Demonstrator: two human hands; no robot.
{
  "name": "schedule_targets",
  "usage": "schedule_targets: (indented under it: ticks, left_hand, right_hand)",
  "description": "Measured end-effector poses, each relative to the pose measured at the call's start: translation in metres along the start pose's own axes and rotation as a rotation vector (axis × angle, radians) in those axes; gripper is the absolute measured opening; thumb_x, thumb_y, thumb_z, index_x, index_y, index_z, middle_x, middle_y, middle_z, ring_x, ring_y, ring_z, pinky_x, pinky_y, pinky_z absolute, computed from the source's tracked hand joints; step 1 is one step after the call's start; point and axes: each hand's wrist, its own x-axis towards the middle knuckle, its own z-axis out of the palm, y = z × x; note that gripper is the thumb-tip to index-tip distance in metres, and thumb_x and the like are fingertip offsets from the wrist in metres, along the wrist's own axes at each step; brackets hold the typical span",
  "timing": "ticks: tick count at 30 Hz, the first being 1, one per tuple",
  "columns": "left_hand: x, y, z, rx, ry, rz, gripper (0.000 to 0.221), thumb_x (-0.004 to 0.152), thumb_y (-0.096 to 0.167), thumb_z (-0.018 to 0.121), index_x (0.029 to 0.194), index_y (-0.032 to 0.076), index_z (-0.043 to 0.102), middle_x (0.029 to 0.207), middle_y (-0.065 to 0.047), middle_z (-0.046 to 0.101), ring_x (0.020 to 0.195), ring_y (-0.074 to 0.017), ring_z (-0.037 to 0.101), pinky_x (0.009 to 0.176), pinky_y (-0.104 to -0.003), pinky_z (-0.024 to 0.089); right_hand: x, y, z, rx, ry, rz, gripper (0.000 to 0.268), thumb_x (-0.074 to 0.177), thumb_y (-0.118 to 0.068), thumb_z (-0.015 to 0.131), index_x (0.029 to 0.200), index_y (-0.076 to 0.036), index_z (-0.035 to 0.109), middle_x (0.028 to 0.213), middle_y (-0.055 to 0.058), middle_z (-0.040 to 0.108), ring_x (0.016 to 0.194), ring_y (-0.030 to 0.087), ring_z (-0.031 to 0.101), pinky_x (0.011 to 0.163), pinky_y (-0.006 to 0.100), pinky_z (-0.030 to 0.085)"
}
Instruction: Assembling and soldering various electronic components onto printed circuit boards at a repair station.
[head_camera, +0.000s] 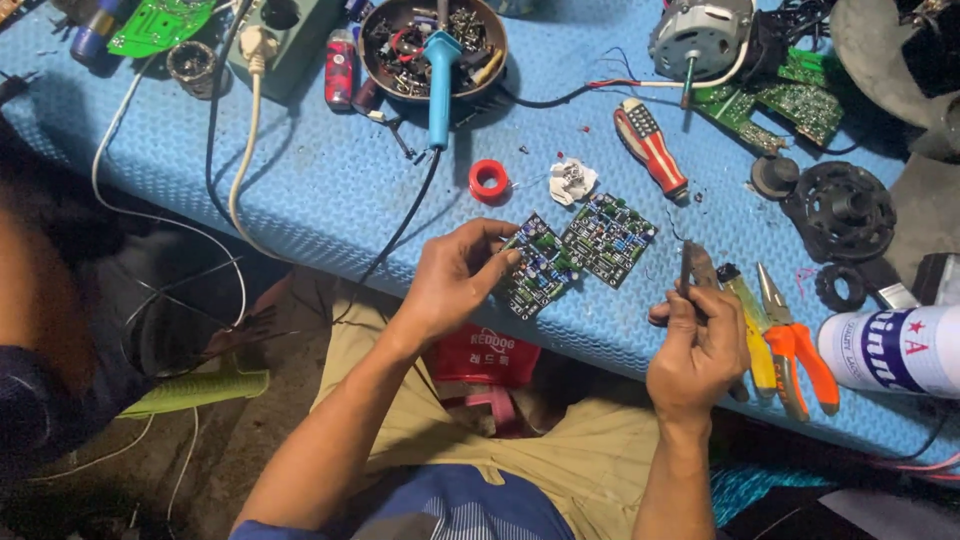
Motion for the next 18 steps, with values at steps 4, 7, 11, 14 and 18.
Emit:
schedule_targets:
  ticks: [4, 7, 11, 14, 18]
  left_hand:
    - [0.0001, 0.0022, -0.0012, -0.031, -0.025, 0.006, 0.027, 0.093, 0.003, 0.071, 0.119, -0.002, 0.071, 0.086, -0.019, 0.078, 0.082, -0.0219, 0.074, 0.078, -0.041, 0.062]
    - [0.0001, 0.0018, -0.0006, -0.042, -0.028, 0.010, 0.027, 0.093, 0.002, 0.070, 0.119, -0.002, 0.070, 0.086, -0.019, 0.078, 0.083, -0.0214, 0.074, 0.079, -0.042, 0.061]
    - [0.0004, 0.0013, -0.0012, -0.049, -0.033, 0.014, 0.026, 0.093, 0.002, 0.070, 0.119, -0.003, 0.070, 0.087, -0.020, 0.078, 0.084, -0.0226, 0.074, 0.079, -0.043, 0.061]
    - [0.0004, 0.0025, -0.0017, -0.064, -0.042, 0.017, 0.027, 0.093, 0.001, 0.070, 0.120, -0.004, 0.069, 0.087, -0.020, 0.078, 0.083, -0.0217, 0.073, 0.081, -0.042, 0.061]
    - [0.0006, 0.0010, -0.0022, -0.076, -0.046, 0.017, 0.027, 0.093, 0.002, 0.070, 0.120, -0.003, 0.069, 0.087, -0.019, 0.078, 0.084, -0.0203, 0.073, 0.082, -0.042, 0.061]
  right_hand:
    - [0.0000, -0.0031, 0.0008, -0.011, -0.023, -0.007, 0.009, 0.107, 0.010, 0.061, 0.102, 0.016, 0.063, 0.091, 0.022, 0.062, 0.063, 0.030, 0.068, 0.053, 0.038, 0.060]
    - [-0.0016, -0.0020, 0.0010, -0.030, -0.026, -0.008, 0.009, 0.107, 0.009, 0.061, 0.102, 0.015, 0.064, 0.090, 0.021, 0.062, 0.062, 0.029, 0.069, 0.053, 0.037, 0.060]
    - [-0.0017, -0.0004, -0.0002, -0.043, -0.037, -0.006, 0.010, 0.107, 0.007, 0.062, 0.102, 0.014, 0.066, 0.089, 0.019, 0.062, 0.062, 0.028, 0.068, 0.053, 0.037, 0.059]
    - [0.0008, -0.0064, 0.0002, -0.045, -0.049, -0.002, 0.010, 0.108, 0.007, 0.061, 0.102, 0.014, 0.065, 0.089, 0.019, 0.061, 0.063, 0.029, 0.068, 0.055, 0.037, 0.059]
    - [0.0011, -0.0054, 0.0004, -0.052, -0.050, -0.009, 0.009, 0.107, 0.007, 0.062, 0.102, 0.013, 0.066, 0.088, 0.018, 0.062, 0.063, 0.028, 0.069, 0.055, 0.037, 0.059]
